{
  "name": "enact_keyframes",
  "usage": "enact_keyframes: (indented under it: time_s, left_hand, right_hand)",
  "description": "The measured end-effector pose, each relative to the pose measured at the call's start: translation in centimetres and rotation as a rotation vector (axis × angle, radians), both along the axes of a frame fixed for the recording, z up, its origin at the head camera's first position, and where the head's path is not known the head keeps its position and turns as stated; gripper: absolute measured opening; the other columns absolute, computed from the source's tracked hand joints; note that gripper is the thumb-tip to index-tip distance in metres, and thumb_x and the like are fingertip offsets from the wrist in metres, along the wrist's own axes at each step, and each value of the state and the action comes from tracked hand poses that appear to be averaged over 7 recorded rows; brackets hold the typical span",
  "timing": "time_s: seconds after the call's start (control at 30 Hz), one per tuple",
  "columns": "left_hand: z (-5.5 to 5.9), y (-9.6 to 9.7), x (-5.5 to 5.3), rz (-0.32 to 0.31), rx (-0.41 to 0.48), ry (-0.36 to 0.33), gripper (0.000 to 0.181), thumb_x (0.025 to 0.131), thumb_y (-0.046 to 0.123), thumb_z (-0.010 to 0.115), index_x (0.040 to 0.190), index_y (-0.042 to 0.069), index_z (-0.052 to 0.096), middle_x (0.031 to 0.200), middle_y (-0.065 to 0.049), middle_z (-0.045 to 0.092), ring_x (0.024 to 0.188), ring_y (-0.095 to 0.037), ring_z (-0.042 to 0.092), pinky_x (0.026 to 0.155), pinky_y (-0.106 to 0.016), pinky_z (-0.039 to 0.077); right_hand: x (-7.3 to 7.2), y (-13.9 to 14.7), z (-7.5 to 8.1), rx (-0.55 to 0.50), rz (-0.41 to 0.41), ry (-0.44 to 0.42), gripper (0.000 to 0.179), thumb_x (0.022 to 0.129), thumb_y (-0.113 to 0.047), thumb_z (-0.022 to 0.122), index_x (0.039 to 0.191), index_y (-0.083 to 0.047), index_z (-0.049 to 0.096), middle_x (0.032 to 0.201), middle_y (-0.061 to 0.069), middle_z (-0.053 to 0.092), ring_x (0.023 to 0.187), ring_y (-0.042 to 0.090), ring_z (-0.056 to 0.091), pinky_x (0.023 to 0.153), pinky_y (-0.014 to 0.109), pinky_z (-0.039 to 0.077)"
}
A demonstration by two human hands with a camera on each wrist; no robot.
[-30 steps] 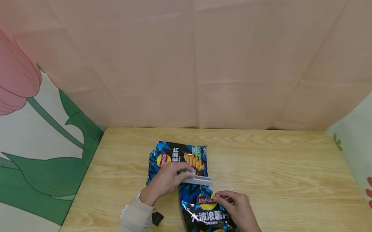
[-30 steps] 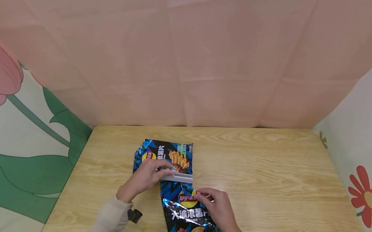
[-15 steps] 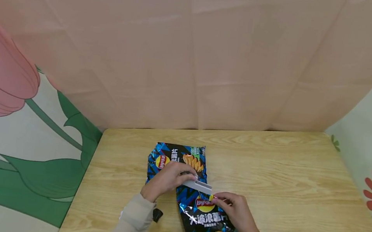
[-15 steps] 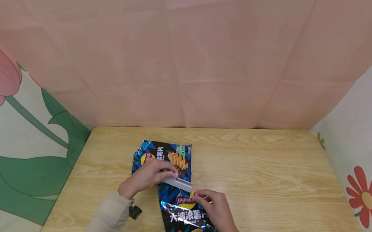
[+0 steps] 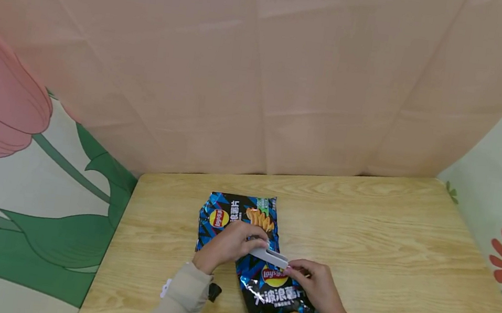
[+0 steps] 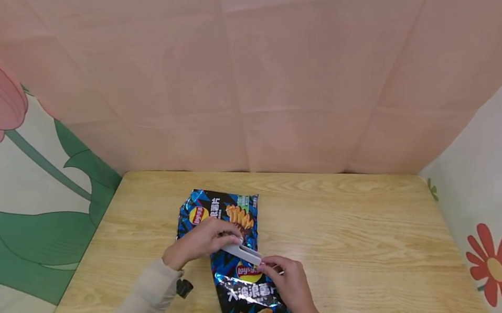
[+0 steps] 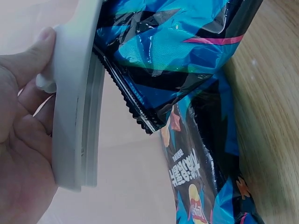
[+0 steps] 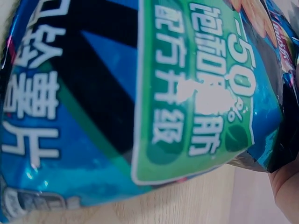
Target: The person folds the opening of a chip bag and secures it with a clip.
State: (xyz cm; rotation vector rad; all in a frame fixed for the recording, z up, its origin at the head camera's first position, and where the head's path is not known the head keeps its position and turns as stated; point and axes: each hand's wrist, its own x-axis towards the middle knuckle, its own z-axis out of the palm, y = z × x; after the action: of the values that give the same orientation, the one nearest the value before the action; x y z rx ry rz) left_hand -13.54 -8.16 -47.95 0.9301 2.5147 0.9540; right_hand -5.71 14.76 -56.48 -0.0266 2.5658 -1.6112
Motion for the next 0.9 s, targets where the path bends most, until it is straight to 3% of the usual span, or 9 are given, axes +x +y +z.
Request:
enact_keyframes:
  time_s: [0.33, 0.4, 0.63, 0.9]
  left_hand:
    - [0.0, 0.2, 0.1, -0.007, -0.065, -0.043, 0.022, 0.099, 0.031, 0.060, 0.110, 0.019, 0.074, 0.092, 0.006, 0.072, 0.065, -0.001, 0.053, 0.060, -0.018, 0.045]
    - [0.0, 0.2, 0.1, -0.022, -0.081, -0.020, 0.021, 0.099, 0.031, 0.059, 0.110, 0.019, 0.074, 0.090, 0.007, 0.071, 0.065, -0.001, 0.052, 0.061, -0.018, 0.045]
    - [-0.3, 0.3, 0.1, -0.053, -0.158, 0.154, 0.019, 0.099, 0.034, 0.059, 0.109, 0.025, 0.073, 0.092, 0.014, 0.071, 0.075, 0.000, 0.054, 0.075, -0.022, 0.045]
    - [-0.5, 0.0, 0.1, -0.055, -0.139, 0.199, 0.023, 0.099, 0.037, 0.058, 0.113, 0.027, 0.073, 0.095, 0.015, 0.072, 0.081, -0.001, 0.062, 0.083, -0.026, 0.051]
  right_hand:
    - [0.3, -0.2, -0.2, -0.072, -0.022, -0.019, 0.014, 0.084, -0.012, 0.077, 0.097, -0.008, 0.072, 0.083, 0.003, 0.075, 0.066, 0.005, 0.064, 0.059, 0.022, 0.053]
    - [0.3, -0.2, -0.3, -0.083, -0.029, -0.031, 0.016, 0.084, -0.012, 0.077, 0.098, -0.008, 0.071, 0.084, 0.003, 0.075, 0.066, 0.005, 0.065, 0.059, 0.022, 0.053]
    - [0.4, 0.2, -0.4, -0.105, -0.038, -0.082, 0.020, 0.085, -0.012, 0.077, 0.103, -0.007, 0.069, 0.088, 0.005, 0.075, 0.070, 0.007, 0.068, 0.061, 0.022, 0.054]
    - [0.8, 1.0, -0.9, -0.063, -0.051, -0.152, 0.025, 0.085, -0.015, 0.077, 0.107, -0.008, 0.070, 0.093, 0.004, 0.076, 0.078, 0.008, 0.069, 0.068, 0.020, 0.054]
